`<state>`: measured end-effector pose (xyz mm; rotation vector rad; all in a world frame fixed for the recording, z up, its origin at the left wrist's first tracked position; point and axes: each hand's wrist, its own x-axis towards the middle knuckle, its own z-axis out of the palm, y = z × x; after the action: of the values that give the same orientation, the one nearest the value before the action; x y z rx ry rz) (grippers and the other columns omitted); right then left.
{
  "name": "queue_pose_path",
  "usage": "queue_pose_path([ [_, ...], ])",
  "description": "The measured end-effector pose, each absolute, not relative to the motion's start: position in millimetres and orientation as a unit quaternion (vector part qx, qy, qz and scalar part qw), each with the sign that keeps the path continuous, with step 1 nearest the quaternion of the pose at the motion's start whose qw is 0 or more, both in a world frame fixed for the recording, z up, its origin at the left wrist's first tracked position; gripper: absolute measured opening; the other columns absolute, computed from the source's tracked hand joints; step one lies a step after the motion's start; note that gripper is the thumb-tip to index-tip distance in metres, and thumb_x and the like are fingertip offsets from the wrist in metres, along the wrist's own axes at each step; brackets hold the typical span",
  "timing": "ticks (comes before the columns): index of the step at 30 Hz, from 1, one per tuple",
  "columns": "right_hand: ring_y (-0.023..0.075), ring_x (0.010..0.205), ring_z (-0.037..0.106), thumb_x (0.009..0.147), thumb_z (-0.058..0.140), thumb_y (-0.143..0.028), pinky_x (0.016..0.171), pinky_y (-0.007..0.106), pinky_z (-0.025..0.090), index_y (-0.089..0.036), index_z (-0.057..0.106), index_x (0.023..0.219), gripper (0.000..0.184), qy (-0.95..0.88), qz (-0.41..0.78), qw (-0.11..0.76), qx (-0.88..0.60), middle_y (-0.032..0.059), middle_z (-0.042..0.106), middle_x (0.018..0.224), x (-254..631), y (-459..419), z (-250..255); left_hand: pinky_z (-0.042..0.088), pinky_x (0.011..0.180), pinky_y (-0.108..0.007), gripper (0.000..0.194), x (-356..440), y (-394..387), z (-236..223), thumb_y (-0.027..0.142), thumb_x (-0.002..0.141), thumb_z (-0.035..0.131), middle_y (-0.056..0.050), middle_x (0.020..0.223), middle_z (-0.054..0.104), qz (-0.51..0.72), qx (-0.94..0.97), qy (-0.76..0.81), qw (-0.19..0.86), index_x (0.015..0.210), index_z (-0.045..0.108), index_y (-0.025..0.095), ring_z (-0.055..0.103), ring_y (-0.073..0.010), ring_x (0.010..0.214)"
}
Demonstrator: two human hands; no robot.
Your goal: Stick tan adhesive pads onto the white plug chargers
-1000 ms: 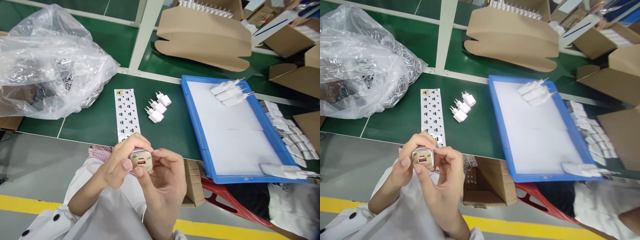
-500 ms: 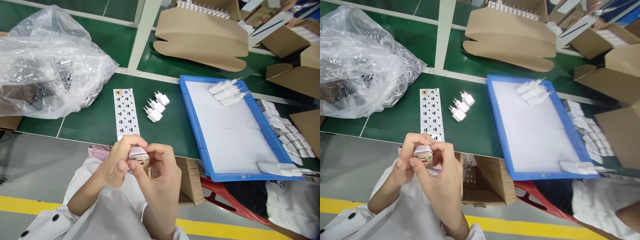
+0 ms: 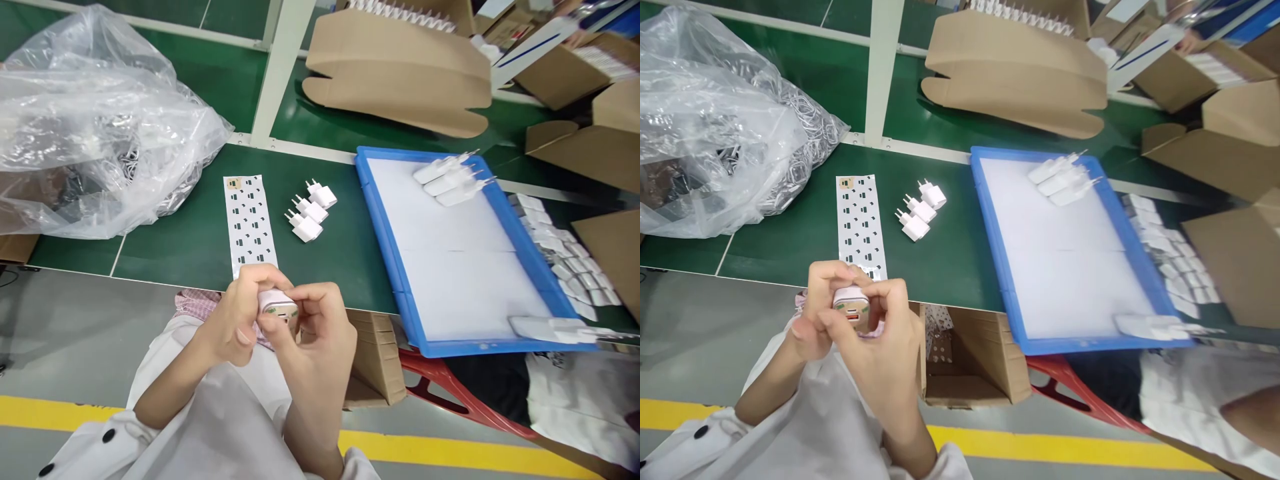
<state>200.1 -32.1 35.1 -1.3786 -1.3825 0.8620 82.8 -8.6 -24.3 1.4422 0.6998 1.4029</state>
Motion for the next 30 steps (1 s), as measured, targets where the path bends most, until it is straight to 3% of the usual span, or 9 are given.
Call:
queue_pose_path([
  [2, 0.0102, 0.049, 0.050, 0.088, 0.083, -0.048, 0.045, 0.023, 0.036, -0.024, 0.059, 0.089, 0.034, -0.572, 0.336, 0.471, -0.581, -0.0082, 0.059, 0.064, 199, -31, 37, 0.049, 0.060, -0.034, 0.074, 84, -9, -31, 0.094, 0.090, 0.038, -0.001, 0.093, 0.060, 0.589, 0.589, 0.281, 0.477, 0.127, 0.034, 0.029, 0.056, -0.0164, 0.062],
  [5, 0.0094, 0.048, 0.049, 0.100, 0.073, -0.043, 0.047, 0.023, 0.037, -0.024, 0.058, 0.084, 0.030, -0.566, 0.366, 0.488, -0.554, -0.0083, 0.056, 0.059, 198, -29, 42, 0.052, 0.065, -0.035, 0.072, 87, -9, -33, 0.091, 0.093, 0.039, -0.004, 0.100, 0.063, 0.621, 0.576, 0.245, 0.472, 0.129, 0.034, 0.029, 0.063, -0.0192, 0.071],
  [8, 0.0079, 0.046, 0.044, 0.106, 0.066, -0.039, 0.045, 0.022, 0.033, -0.023, 0.052, 0.075, 0.038, -0.532, 0.399, 0.516, -0.539, -0.0082, 0.053, 0.057, 197, -29, 46, 0.054, 0.068, -0.034, 0.068, 88, -9, -27, 0.088, 0.095, 0.040, -0.004, 0.106, 0.065, 0.638, 0.553, 0.210, 0.493, 0.130, 0.034, 0.030, 0.065, -0.0191, 0.077],
  [11, 0.0076, 0.045, 0.041, 0.105, 0.067, -0.042, 0.042, 0.022, 0.029, -0.022, 0.050, 0.071, 0.044, -0.486, 0.428, 0.538, -0.540, -0.0079, 0.051, 0.054, 196, -29, 46, 0.053, 0.062, -0.029, 0.060, 89, -8, -18, 0.081, 0.103, 0.028, -0.003, 0.105, 0.064, 0.632, 0.541, 0.167, 0.529, 0.133, 0.035, 0.030, 0.064, -0.0148, 0.069],
  [14, 0.0079, 0.044, 0.043, 0.104, 0.069, -0.045, 0.040, 0.022, 0.028, -0.021, 0.056, 0.070, 0.043, -0.449, 0.461, 0.560, -0.522, -0.0069, 0.052, 0.054, 198, -27, 41, 0.053, 0.065, -0.030, 0.057, 89, -6, -13, 0.078, 0.105, 0.019, -0.003, 0.103, 0.065, 0.631, 0.544, 0.160, 0.530, 0.134, 0.036, 0.031, 0.063, -0.0160, 0.071],
  [19, 0.0103, 0.045, 0.047, 0.109, 0.057, -0.049, 0.041, 0.023, 0.032, -0.023, 0.071, 0.083, 0.040, -0.480, 0.446, 0.571, -0.495, -0.0049, 0.053, 0.057, 203, -29, 34, 0.052, 0.066, -0.031, 0.060, 90, -6, -14, 0.081, 0.103, 0.019, -0.003, 0.104, 0.064, 0.633, 0.539, 0.166, 0.531, 0.133, 0.036, 0.031, 0.062, -0.0163, 0.072],
  [22, 0.0125, 0.051, 0.053, 0.101, 0.069, -0.052, 0.046, 0.025, 0.041, -0.025, 0.072, 0.099, 0.027, -0.558, 0.348, 0.536, -0.528, -0.0038, 0.061, 0.067, 200, -35, 40, 0.051, 0.066, -0.031, 0.063, 91, -8, -15, 0.084, 0.101, 0.023, -0.003, 0.107, 0.062, 0.624, 0.540, 0.185, 0.534, 0.132, 0.035, 0.031, 0.061, -0.0161, 0.072],
  [26, 0.0155, 0.067, 0.064, 0.092, 0.083, -0.036, 0.054, 0.026, 0.050, -0.028, 0.069, 0.117, 0.030, -0.635, 0.267, 0.472, -0.550, 0.0015, 0.076, 0.097, 196, -42, 48, 0.050, 0.066, -0.031, 0.061, 91, -9, -12, 0.084, 0.101, 0.023, -0.003, 0.105, 0.060, 0.623, 0.540, 0.193, 0.531, 0.132, 0.034, 0.032, 0.059, -0.0161, 0.073],
  [30, 0.0120, 0.064, 0.062, 0.103, 0.070, -0.029, 0.058, 0.025, 0.053, -0.028, 0.068, 0.123, 0.020, -0.647, 0.303, 0.506, -0.483, -0.0002, 0.078, 0.100, 200, -43, 45, 0.053, 0.067, -0.032, 0.056, 89, -8, -5, 0.079, 0.104, 0.023, -0.002, 0.102, 0.060, 0.630, 0.545, 0.182, 0.522, 0.131, 0.034, 0.032, 0.059, -0.0163, 0.072],
])
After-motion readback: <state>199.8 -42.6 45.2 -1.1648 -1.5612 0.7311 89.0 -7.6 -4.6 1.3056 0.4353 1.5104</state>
